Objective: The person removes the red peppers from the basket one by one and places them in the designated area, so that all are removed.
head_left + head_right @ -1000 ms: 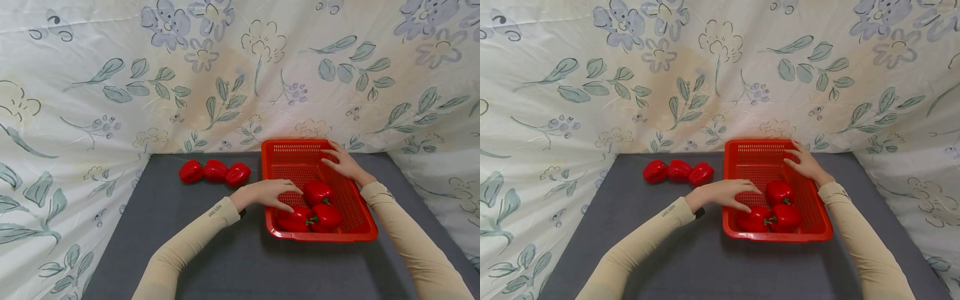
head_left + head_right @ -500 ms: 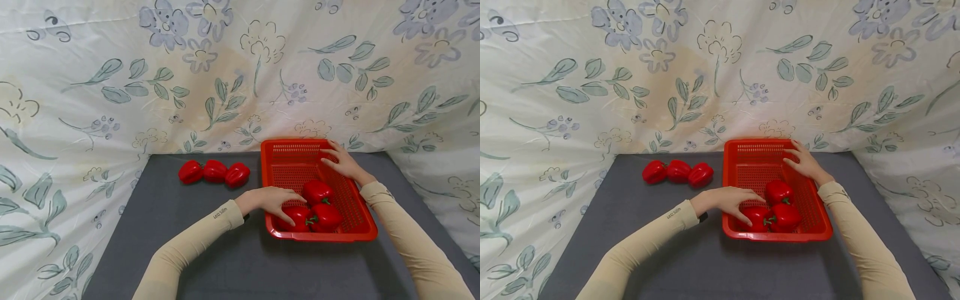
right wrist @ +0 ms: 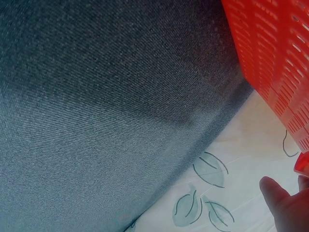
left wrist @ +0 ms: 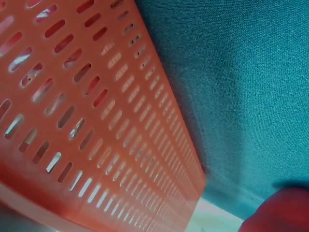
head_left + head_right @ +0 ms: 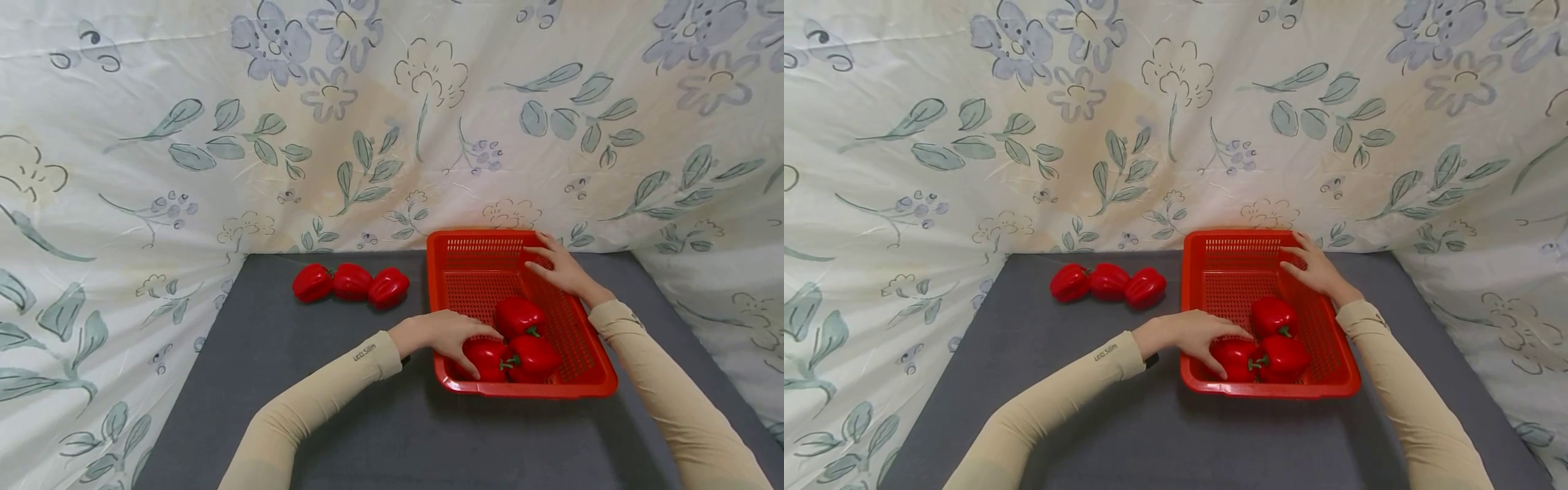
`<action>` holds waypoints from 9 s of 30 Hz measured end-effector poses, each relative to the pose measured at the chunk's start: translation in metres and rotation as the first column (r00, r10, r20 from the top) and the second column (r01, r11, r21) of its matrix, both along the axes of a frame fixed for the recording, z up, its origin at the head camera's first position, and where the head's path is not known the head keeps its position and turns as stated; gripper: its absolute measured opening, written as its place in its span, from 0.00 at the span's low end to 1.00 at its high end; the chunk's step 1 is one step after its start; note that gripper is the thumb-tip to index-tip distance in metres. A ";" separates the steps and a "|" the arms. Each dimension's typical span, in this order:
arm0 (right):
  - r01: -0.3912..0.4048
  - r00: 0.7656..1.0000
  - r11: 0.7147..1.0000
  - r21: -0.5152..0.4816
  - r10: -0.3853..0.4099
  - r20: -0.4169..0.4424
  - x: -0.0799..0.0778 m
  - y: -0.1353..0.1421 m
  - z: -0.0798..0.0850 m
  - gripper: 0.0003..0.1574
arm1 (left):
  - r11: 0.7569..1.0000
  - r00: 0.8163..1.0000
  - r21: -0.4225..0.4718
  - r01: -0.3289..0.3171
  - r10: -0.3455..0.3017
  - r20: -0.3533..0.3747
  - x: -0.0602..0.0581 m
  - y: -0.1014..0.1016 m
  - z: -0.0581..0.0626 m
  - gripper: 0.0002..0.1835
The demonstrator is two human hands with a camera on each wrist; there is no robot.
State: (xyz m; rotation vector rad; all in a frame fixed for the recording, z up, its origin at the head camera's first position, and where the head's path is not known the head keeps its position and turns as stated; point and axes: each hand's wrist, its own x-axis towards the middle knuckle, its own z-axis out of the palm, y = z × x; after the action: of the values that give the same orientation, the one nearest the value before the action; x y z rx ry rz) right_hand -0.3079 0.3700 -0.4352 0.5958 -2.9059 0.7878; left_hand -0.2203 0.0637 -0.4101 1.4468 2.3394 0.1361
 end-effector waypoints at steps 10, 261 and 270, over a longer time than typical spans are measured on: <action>0.002 1.000 1.000 -0.003 -0.002 0.009 0.000 0.001 -0.002 0.34 | 0.999 1.000 -0.044 -0.006 0.005 -0.018 0.003 0.002 -0.002 0.43; -0.002 1.000 1.000 -0.013 0.002 0.008 -0.011 0.005 -0.001 0.32 | 0.640 0.659 0.298 -0.708 0.750 -0.047 0.001 -0.282 -0.034 0.47; -0.007 1.000 1.000 -0.003 0.007 -0.009 -0.014 0.007 -0.003 0.33 | 0.643 0.658 0.287 -0.710 0.751 -0.054 -0.001 -0.275 -0.026 0.47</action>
State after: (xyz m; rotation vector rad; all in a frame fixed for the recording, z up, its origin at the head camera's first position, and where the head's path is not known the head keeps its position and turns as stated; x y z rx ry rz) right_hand -0.3219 0.3773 -0.4385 0.6073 -2.8961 0.7879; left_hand -0.2218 -0.2117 -0.4363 0.4817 3.0098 0.5562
